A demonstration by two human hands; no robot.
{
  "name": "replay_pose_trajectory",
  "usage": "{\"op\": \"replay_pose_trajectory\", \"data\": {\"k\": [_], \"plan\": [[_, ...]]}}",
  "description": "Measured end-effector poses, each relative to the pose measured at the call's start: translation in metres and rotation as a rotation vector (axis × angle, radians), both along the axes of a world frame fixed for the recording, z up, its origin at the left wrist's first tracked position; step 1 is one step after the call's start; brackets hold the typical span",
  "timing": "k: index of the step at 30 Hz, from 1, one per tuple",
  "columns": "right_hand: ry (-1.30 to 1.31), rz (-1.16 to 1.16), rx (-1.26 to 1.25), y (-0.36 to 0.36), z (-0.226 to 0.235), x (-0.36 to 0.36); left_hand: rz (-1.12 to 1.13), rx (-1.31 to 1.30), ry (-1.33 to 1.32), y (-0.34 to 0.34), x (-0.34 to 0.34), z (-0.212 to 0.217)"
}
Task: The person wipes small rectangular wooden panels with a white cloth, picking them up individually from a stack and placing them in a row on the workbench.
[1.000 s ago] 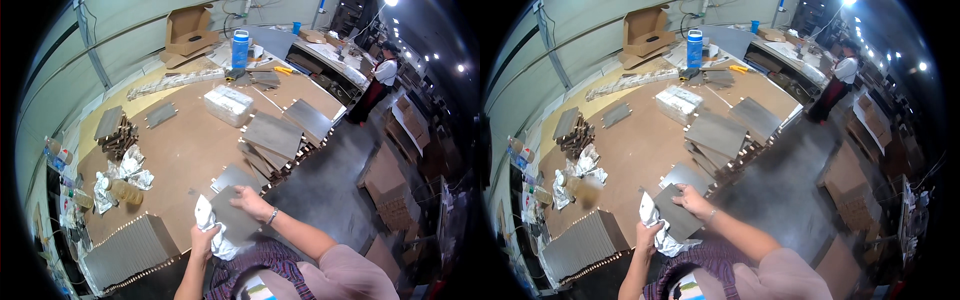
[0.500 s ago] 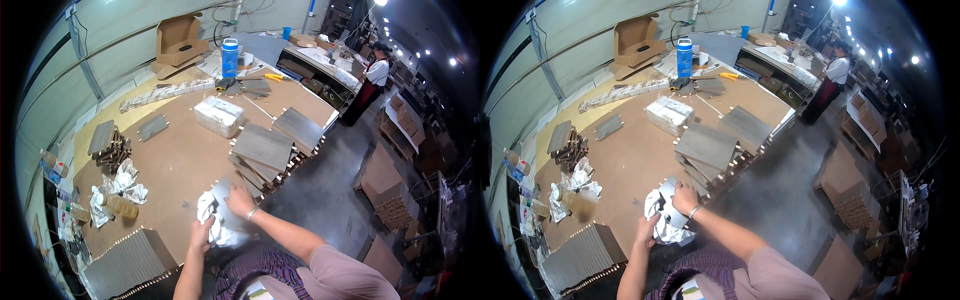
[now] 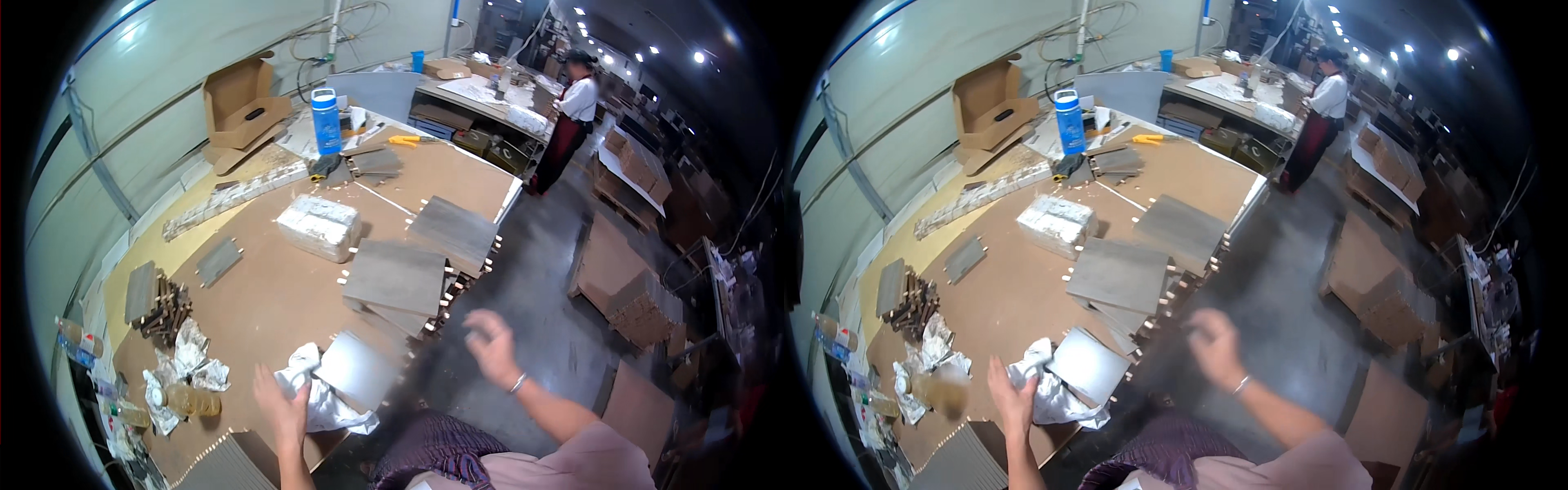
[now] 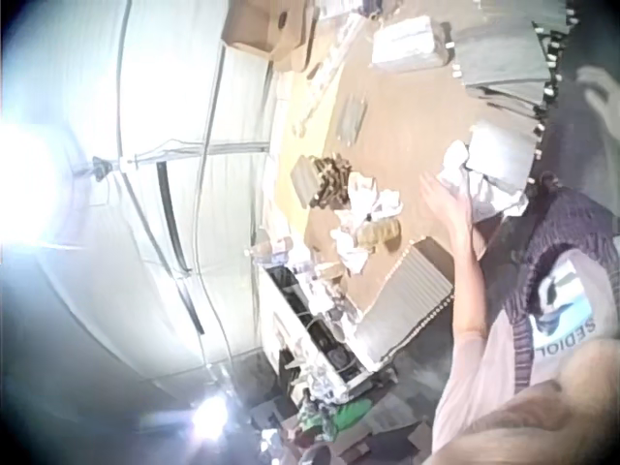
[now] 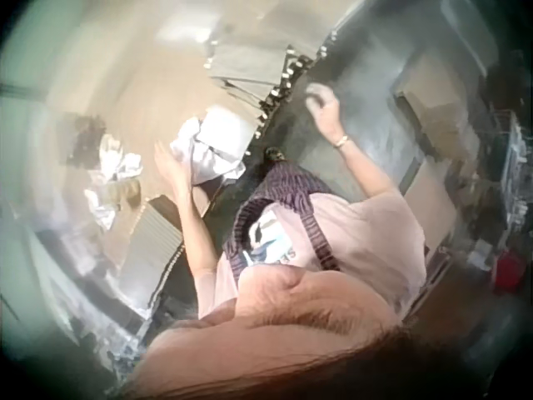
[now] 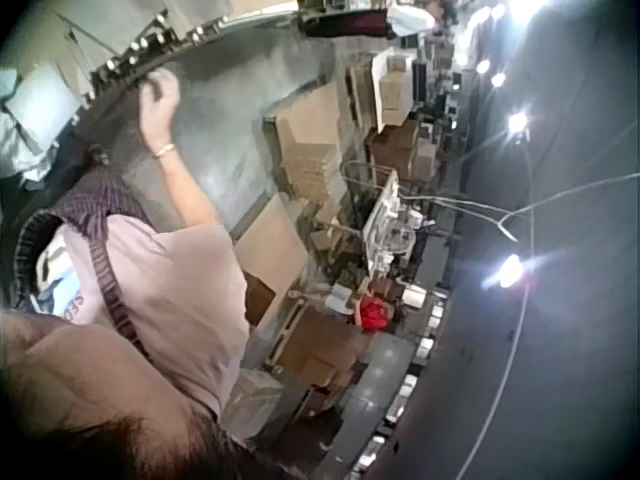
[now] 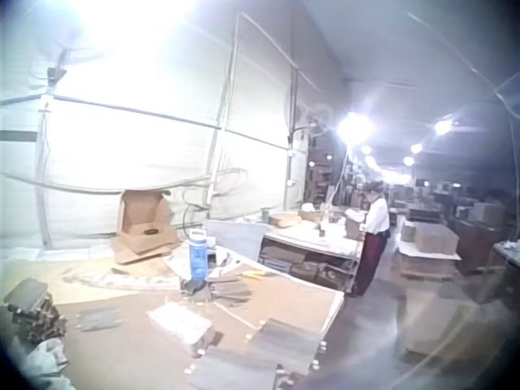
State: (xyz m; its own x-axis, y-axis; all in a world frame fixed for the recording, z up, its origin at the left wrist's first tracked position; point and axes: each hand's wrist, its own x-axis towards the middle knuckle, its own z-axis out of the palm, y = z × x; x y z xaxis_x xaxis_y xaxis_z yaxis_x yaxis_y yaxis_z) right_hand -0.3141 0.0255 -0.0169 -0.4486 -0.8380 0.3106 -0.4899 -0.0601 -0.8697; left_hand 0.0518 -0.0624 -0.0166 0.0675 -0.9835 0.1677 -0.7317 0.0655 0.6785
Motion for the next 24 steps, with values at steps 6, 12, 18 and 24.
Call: {"op": "replay_pose_trajectory", "data": {"k": [6, 12, 18, 24], "plan": [[-0.459, -0.037, 0.216, -0.101, -0.006, -0.209, -0.135, 0.408, 1.072, -0.022, -0.109, -0.003], [-0.697, 0.512, 0.659, -0.238, -0.042, -0.228, 0.138, 0.572, 1.294, -0.054, -0.168, -0.042], [-0.776, 0.67, 0.857, -0.242, -0.027, -0.218, 0.246, 0.633, 1.265, -0.061, -0.203, -0.032], [-0.908, 0.66, 0.84, -0.222, -0.018, -0.198, 0.316, 0.638, 1.264, -0.078, -0.228, -0.048]]}}
